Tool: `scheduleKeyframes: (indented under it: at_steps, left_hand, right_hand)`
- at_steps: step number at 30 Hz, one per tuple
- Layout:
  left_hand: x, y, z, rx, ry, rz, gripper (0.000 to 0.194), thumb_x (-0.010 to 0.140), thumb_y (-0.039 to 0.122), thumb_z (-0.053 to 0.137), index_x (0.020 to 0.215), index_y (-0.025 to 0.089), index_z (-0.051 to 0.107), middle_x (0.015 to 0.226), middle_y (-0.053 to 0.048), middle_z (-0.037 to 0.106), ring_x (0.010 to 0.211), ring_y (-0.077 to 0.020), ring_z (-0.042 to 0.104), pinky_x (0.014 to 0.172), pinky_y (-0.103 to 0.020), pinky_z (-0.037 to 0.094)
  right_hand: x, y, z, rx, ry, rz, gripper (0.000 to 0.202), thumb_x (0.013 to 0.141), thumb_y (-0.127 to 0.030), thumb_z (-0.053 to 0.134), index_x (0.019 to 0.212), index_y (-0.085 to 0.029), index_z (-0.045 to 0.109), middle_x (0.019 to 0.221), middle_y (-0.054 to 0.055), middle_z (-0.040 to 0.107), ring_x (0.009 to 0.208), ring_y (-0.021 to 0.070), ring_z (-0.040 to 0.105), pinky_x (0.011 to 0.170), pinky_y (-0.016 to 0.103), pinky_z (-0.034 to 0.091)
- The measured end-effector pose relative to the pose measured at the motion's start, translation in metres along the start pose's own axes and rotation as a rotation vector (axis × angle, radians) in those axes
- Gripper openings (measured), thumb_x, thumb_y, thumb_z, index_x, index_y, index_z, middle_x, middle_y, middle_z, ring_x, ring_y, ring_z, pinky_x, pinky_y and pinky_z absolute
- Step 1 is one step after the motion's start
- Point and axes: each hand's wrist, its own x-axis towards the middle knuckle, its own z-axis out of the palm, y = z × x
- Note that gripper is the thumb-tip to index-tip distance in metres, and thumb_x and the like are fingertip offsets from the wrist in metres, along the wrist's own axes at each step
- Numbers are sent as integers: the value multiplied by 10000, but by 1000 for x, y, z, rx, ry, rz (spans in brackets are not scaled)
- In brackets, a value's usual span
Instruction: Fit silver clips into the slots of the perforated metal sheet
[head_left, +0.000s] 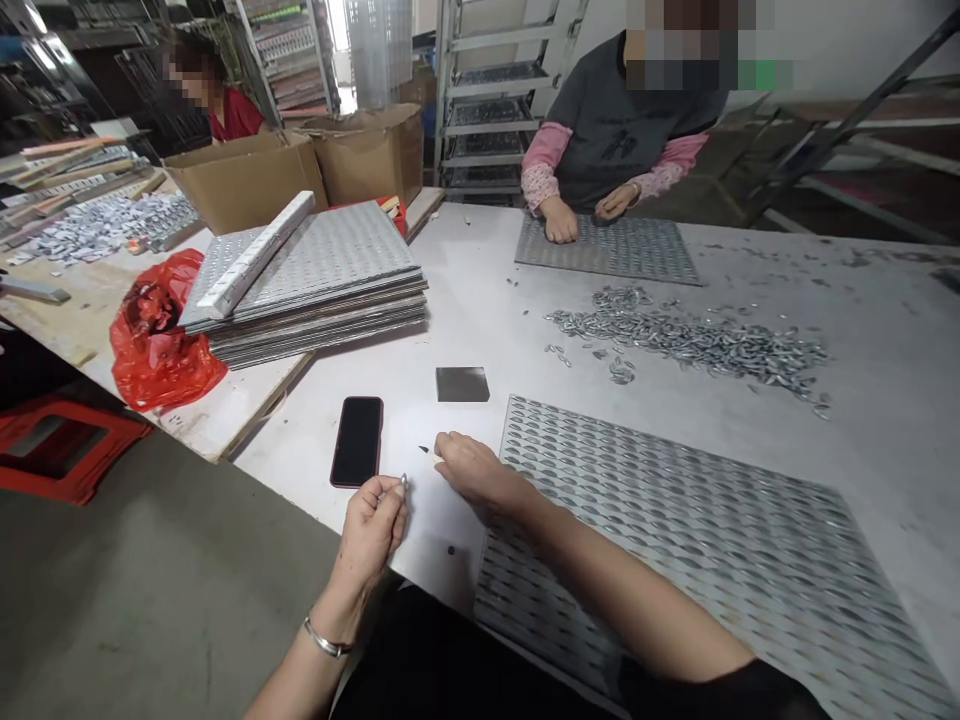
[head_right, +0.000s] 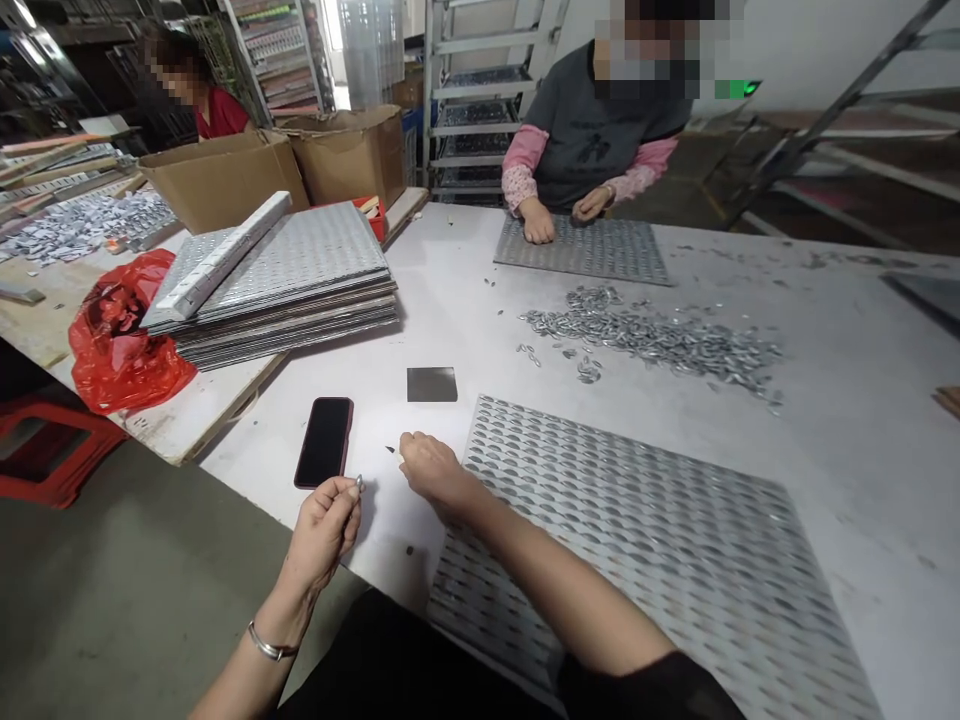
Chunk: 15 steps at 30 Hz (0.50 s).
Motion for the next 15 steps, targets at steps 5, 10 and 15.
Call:
scheduleKeyframes:
  at_steps: [5,10,15]
  left_hand:
    - [-3,0,1,16,-10,23,305,811,456,678,816,178,552,488,90,454,354,-30,241,351,-155,132]
    - [-8,0,4,32,-48,39,290,818,448,672,826,178,565,484,92,444,361,-31,238,361,-163,145]
    - [-15,0,7,71,-93,54,274,838,438,652,817,175,576,450,94,426,368,-38,246,378,-173,157]
  right_hand:
    - [-22,-4,3,280,162,-42,133,949,-157,390,1012,-161,507,927,70,624,820,180,579,751,278,411]
    - [-60,-19,5,673,278,-46,208,991,-293,332,1033,-192,509,859,34,630,786,187,590,748,312,437]
    - [-80,-29,11,837,295,-77,293,989,-349,377,906,-194,611,883,35,644,839,171,585,773,287,438]
